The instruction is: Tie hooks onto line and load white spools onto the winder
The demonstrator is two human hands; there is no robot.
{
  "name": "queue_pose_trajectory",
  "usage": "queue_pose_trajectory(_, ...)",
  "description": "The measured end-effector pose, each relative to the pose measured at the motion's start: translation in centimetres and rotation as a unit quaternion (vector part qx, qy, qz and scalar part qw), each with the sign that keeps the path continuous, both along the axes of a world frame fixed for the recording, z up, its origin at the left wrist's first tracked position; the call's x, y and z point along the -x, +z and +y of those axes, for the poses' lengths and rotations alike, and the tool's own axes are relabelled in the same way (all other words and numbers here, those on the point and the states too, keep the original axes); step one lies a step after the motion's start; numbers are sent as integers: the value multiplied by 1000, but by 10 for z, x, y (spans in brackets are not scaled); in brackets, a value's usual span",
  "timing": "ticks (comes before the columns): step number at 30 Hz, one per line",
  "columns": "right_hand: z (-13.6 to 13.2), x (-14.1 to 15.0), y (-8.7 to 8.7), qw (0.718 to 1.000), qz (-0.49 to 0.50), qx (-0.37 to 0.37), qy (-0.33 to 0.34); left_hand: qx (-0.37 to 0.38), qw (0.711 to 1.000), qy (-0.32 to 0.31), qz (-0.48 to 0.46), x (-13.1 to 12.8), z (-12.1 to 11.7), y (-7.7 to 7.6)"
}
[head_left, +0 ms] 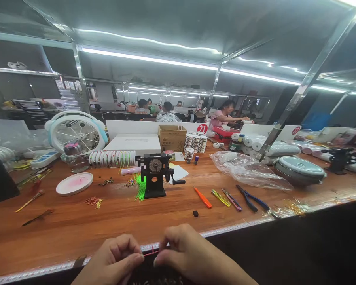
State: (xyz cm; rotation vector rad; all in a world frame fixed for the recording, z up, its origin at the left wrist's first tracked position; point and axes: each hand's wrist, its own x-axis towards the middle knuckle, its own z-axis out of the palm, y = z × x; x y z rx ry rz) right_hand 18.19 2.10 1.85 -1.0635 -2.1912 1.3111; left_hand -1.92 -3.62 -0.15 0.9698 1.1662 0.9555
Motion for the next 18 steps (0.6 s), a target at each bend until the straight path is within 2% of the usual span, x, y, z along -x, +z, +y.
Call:
queue_pose_trajectory(3, 6, -3, -6, 985, 160, 59, 27, -20, 997, 18, 73, 2, 1, 0)
queue_pose_trajectory(4, 6, -1, -10, 966, 237, 101, 36, -25, 994, 13, 104, 2, 1, 1)
queue_pose_trajectory(6, 5, 5, -20, 903, 374, 204, 60, -38, 991, -2, 132, 1, 2, 3)
queue_pose_trajectory(8, 2, 11, -29, 842, 458, 272, 80, -48, 994, -6, 99, -1, 1, 1)
queue_pose_trajectory(9, 0, 14, -32, 832, 475, 277, 74, -45, 997, -6, 67, -2, 1, -1)
queue_pose_trajectory(10, -2, 17, -33, 843, 469, 257, 53, -37, 999, -13, 31, -4, 1, -4)
queue_pose_trajectory(11, -3, 19, -34, 871, 443, 213, 18, -26, 999, -20, -4, -4, 1, -8)
queue_pose_trajectory(13, -4, 22, -33, 939, 334, 72, -47, -5, 998, -39, -55, -5, 0, -15)
queue_pose_trajectory(15, -3, 24, -32, 974, 215, -41, -54, -1, 995, -55, -84, -3, 0, -19)
queue_pose_trajectory(16, -1, 24, -32, 980, 186, -53, -36, -6, 994, -61, -88, -2, -1, -19)
queue_pose_trajectory(18, 3, 23, -32, 980, 197, 8, 6, -10, 994, -91, -54, 4, -2, -17)
